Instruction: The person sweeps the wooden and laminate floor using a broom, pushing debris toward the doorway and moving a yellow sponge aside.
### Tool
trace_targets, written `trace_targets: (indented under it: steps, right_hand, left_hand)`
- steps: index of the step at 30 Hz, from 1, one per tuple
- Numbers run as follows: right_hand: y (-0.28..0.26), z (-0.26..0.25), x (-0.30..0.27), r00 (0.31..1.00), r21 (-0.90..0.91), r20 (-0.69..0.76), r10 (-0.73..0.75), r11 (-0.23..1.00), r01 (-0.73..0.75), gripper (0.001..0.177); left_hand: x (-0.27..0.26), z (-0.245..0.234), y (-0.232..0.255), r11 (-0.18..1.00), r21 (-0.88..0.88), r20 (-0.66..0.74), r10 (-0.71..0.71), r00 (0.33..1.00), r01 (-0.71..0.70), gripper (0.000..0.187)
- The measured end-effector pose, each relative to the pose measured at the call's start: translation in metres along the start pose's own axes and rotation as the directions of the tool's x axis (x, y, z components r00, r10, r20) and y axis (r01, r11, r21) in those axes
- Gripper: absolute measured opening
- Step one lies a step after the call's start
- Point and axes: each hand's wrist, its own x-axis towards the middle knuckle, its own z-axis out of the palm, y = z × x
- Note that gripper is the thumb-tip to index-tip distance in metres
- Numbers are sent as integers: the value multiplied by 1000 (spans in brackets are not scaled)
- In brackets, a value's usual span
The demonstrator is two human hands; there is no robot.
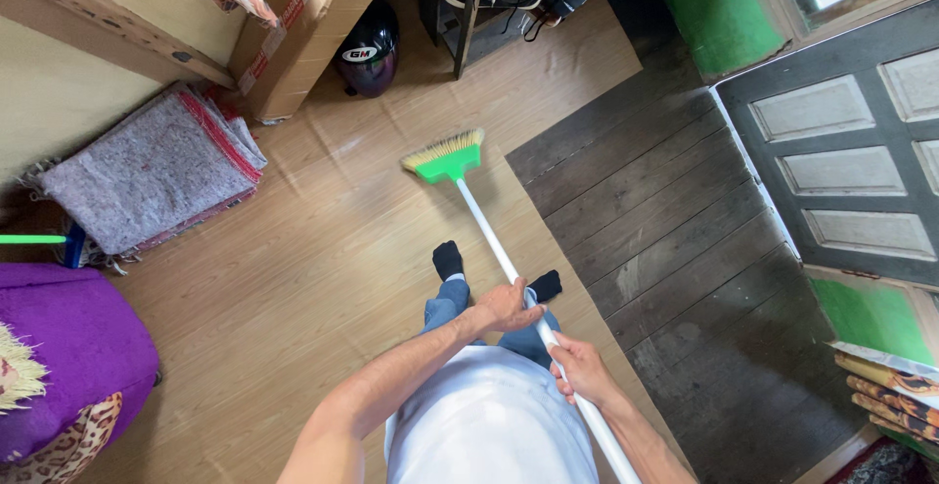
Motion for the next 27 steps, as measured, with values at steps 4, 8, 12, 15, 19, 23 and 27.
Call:
trace_targets:
  steps: [4, 8, 12, 15, 19, 23, 27]
  right_hand:
    - [-34, 15, 14, 998, -61, -18, -68, 996, 67, 48]
    - [-73, 38, 58, 984, -129, 13, -178, 975, 179, 45]
    - [-100, 63, 107, 982, -188, -8, -189, 965, 184, 39]
    - [-107, 79, 140, 986, -173, 19, -165, 971, 166, 33]
    - [-95, 88, 158, 992, -130, 16, -128, 983, 129, 30]
    - [-85, 81, 153, 998, -97, 20, -60, 993, 62, 37]
    - [-56, 63, 146, 998, -32, 40, -44, 998, 45, 44]
  left_hand:
    - [-1, -39, -1, 992, 110, -101, 70, 992, -59, 76]
    - [17, -86, -17, 919, 393, -216, 118, 969, -24, 67]
    - [35, -116, -42, 840, 541, -275, 138, 951, 35, 60]
    - [44, -123, -61, 842, 518, -303, 20, 953, 147, 58]
    - [44, -121, -77, 798, 575, -302, -1, 953, 183, 58]
    - [40, -107, -76, 829, 533, -290, -10, 957, 170, 61]
    - [33, -86, -69, 844, 519, -287, 23, 958, 135, 63]
